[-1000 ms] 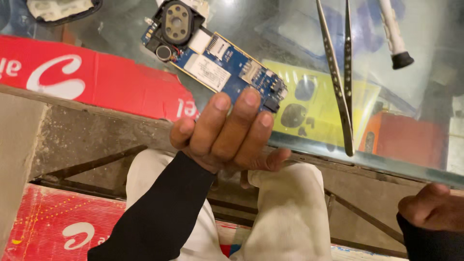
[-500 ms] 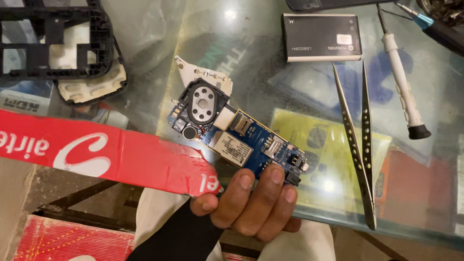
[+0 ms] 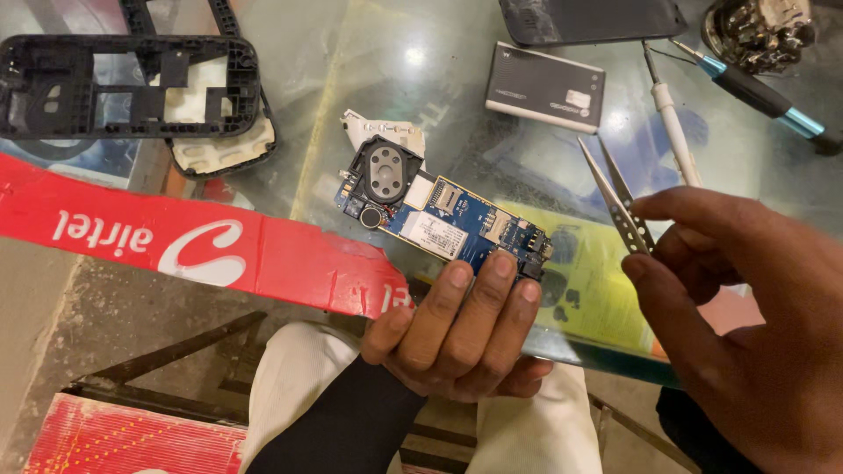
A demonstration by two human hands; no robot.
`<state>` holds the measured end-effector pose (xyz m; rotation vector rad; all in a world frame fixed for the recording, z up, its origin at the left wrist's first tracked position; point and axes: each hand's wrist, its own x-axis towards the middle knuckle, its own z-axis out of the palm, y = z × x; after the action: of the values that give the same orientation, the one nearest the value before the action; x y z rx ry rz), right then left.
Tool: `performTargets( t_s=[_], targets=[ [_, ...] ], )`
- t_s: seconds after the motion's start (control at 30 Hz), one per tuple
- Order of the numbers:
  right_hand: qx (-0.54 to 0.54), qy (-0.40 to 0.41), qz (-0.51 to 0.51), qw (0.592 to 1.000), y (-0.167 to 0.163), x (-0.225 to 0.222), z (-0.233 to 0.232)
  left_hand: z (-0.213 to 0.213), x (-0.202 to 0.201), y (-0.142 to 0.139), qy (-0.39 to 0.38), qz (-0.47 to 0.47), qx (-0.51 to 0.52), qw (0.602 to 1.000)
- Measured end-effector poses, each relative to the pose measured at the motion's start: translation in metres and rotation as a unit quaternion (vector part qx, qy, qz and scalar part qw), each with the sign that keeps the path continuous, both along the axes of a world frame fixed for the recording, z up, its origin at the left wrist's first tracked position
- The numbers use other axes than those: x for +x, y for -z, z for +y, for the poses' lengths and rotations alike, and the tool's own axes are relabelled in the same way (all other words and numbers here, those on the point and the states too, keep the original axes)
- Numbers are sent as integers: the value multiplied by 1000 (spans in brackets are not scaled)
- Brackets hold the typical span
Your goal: The person uses tweezers to adjust components on a blue circuit board, then cleans it with a toothbrush and liquid from a bottle. They then attach a screen assembly to the board and place it into a black phone casing.
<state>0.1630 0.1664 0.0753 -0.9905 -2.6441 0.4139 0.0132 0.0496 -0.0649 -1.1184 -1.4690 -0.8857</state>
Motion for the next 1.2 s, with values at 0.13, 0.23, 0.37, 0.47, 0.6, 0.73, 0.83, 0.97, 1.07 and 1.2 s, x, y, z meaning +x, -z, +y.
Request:
performTargets(
  t_s=[0.13, 0.23, 0.37, 0.47, 0.6, 0.73, 0.83, 0.97, 1.07, 1.2],
  targets=[
    [23, -40, 4, 999, 0, 19, 3, 10, 2, 10, -2, -1, 44, 999],
    [11, 8, -41, 999, -3, 26, 10, 12, 2, 12, -1, 1, 58, 998],
    [-83, 22, -15, 996, -4, 22, 18, 7, -2, 4, 0, 1, 25, 1000],
    [-176, 17, 27, 984, -6, 22, 19, -4, -5, -2, 10, 13, -38, 999],
    [-136, -223, 0, 965, -10, 34, 23, -12, -4, -6, 8, 10, -82, 997],
    [-149, -238, 21, 959, -5, 30, 39, -14, -4, -14, 2, 11, -94, 996],
    [-226, -261, 96, 934, -5, 9, 63, -22, -3, -26, 23, -19, -139, 990],
    [-333, -330, 173, 866, -9, -22, 97, -29, 4, -42, 48, -94, -197, 975],
    [-354, -338, 159, 857, -5, -25, 105, -29, 8, -50, 42, -147, -200, 968],
    [-255, -285, 98, 919, -4, -14, 98, -29, 7, -51, 46, -134, -202, 969]
  ],
)
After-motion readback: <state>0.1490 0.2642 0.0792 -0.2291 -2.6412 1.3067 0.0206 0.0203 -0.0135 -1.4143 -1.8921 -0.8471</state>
